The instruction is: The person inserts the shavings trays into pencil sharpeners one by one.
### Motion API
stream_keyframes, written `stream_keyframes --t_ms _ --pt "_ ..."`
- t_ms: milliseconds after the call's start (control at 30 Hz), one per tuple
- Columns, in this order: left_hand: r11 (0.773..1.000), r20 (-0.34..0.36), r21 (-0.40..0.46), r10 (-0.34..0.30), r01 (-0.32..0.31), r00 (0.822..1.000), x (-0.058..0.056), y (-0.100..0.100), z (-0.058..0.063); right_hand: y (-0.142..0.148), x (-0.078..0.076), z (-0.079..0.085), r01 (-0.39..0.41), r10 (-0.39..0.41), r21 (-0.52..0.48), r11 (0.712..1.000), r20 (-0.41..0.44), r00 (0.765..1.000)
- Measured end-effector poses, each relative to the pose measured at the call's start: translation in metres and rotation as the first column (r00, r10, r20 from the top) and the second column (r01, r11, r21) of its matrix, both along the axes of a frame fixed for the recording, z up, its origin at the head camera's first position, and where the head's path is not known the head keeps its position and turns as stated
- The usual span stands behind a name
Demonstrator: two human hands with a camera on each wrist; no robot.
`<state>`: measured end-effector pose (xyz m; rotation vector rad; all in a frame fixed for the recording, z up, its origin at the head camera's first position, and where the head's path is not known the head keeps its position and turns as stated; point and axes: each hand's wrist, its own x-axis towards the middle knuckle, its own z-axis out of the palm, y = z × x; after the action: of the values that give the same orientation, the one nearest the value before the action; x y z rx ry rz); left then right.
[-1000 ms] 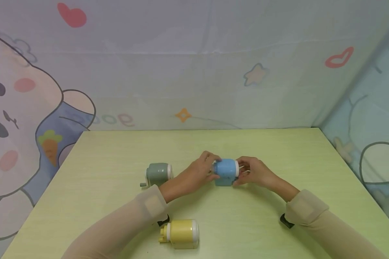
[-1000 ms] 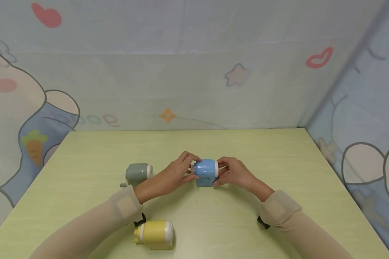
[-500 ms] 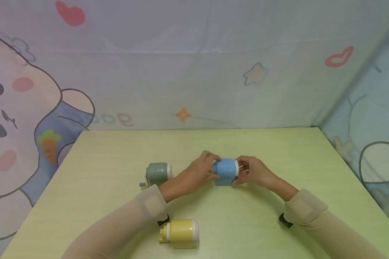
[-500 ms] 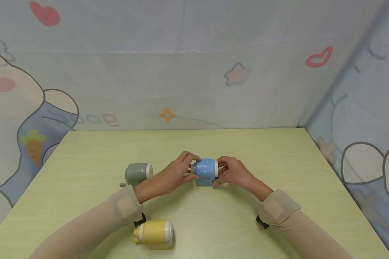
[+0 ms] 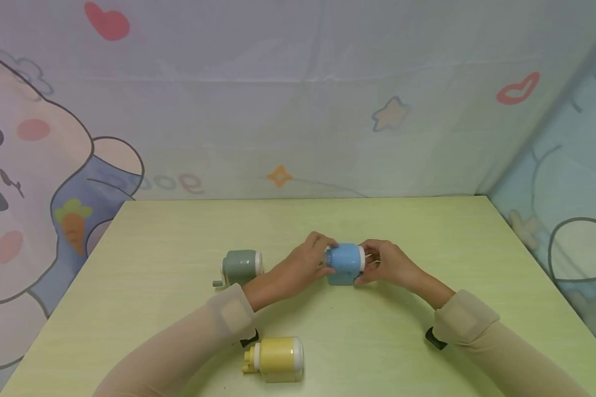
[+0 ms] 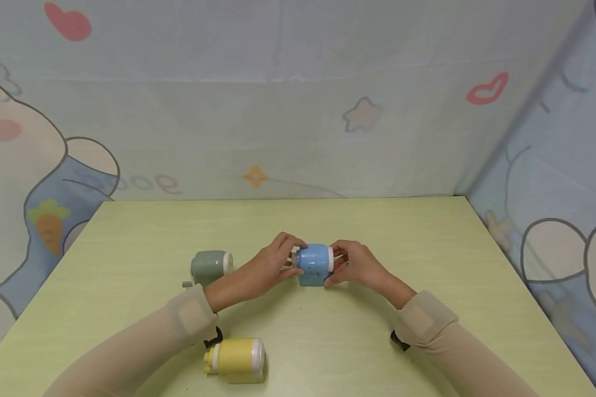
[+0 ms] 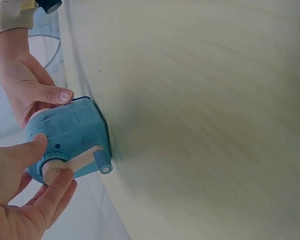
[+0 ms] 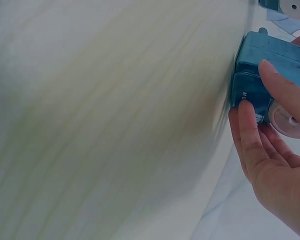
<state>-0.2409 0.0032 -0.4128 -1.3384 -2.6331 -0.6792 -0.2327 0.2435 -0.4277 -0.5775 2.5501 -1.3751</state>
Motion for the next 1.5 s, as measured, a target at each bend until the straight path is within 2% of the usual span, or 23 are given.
stream_keyframes --t_ms 700,1067,1500 --pt "1.0 0.02 0.0 -0.003 0.003 1.0 0.0001 0.0013 -0.0006 -0.0021 -0.0008 -0.0002 0.01 -0.01 0.012 1.0 0.011 1.0" --pt "1.0 -0.001 0.011 -0.015 0.015 1.0 -0.0004 0.0007 -0.0011 -0.0036 -0.0014 0.0003 0.026 -0.027 0.016 1.0 0.029 0.999" --pt "1.0 0.008 0.007 -0.01 0.01 1.0 -0.0013 0.0006 -0.0022 -0.0039 -0.0013 0.0023 0.024 -0.025 0.009 1.0 0.049 0.998"
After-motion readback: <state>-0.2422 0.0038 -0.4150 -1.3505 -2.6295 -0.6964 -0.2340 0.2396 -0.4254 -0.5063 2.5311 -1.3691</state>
